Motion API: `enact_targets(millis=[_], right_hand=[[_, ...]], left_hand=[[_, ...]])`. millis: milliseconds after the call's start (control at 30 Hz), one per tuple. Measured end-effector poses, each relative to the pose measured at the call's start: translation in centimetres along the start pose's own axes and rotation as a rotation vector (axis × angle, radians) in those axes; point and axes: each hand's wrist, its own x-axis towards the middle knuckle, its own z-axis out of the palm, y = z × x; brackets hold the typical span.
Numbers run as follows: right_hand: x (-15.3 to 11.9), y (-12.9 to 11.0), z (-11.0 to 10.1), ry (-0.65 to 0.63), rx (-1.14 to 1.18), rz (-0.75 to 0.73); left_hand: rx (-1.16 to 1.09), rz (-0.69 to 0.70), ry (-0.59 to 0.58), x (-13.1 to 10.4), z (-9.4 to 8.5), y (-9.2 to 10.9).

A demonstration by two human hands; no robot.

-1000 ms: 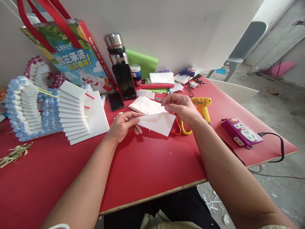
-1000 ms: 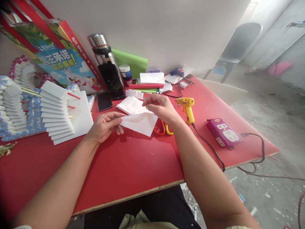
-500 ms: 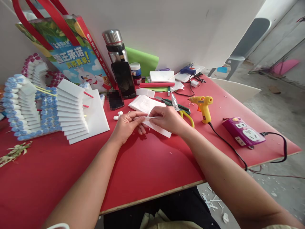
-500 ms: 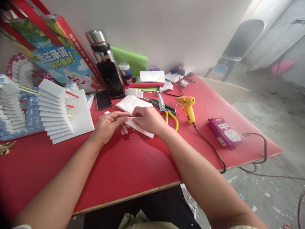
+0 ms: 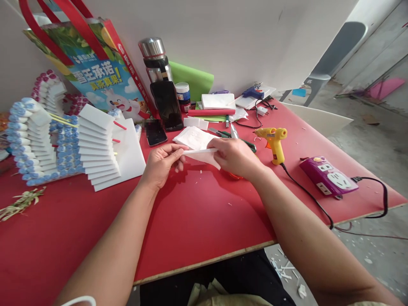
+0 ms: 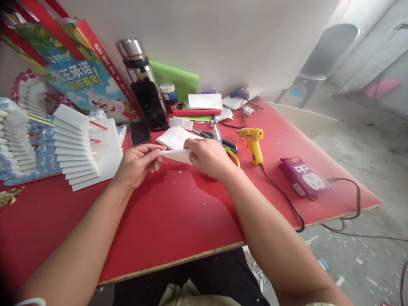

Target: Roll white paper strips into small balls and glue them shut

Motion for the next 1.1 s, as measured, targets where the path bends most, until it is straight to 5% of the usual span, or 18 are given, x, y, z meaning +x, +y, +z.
enact_targets(millis=[100,200,267,367,433,533,800,1100], right_hand=[[0.1,1.2,-1.3,0.202,0.089,0.108],[0.3,1.3,-1.7,0.362,0.485,0.256],[0.5,0.4,-1.3,0.248,0.867,0.313],[0.5,-1.6,-0.2,-0.139,1.168,0.359],[0.4,-2.7,0.6,-0.339,1.127,0.345],[0.2,-3.3,1.6,-0.449,0.996,0.279],[0.2,-2.0,2.8,-0.345,0.584,0.185],[0.3,-1.4,2.9,-0.340,0.694,0.325]], left_hand=[[0.014,0.070,0.039,0.1,-0.9,0.3],[0.012,0.052,-0.110,-0.3,-1.1,0.4],[0.033,0.018,-0.243,-0.7,-0.8,0.5],[0.072,0.001,-0.367,-1.1,0.0,0.7],[0.074,0.015,-0.367,-1.2,0.4,0.8],[0.069,0.016,-0.337,-0.9,0.6,0.6],[0.144,-0.036,-0.304,-0.5,0.8,-0.3],[0.226,0.057,-0.205,-0.3,0.7,-0.7]])
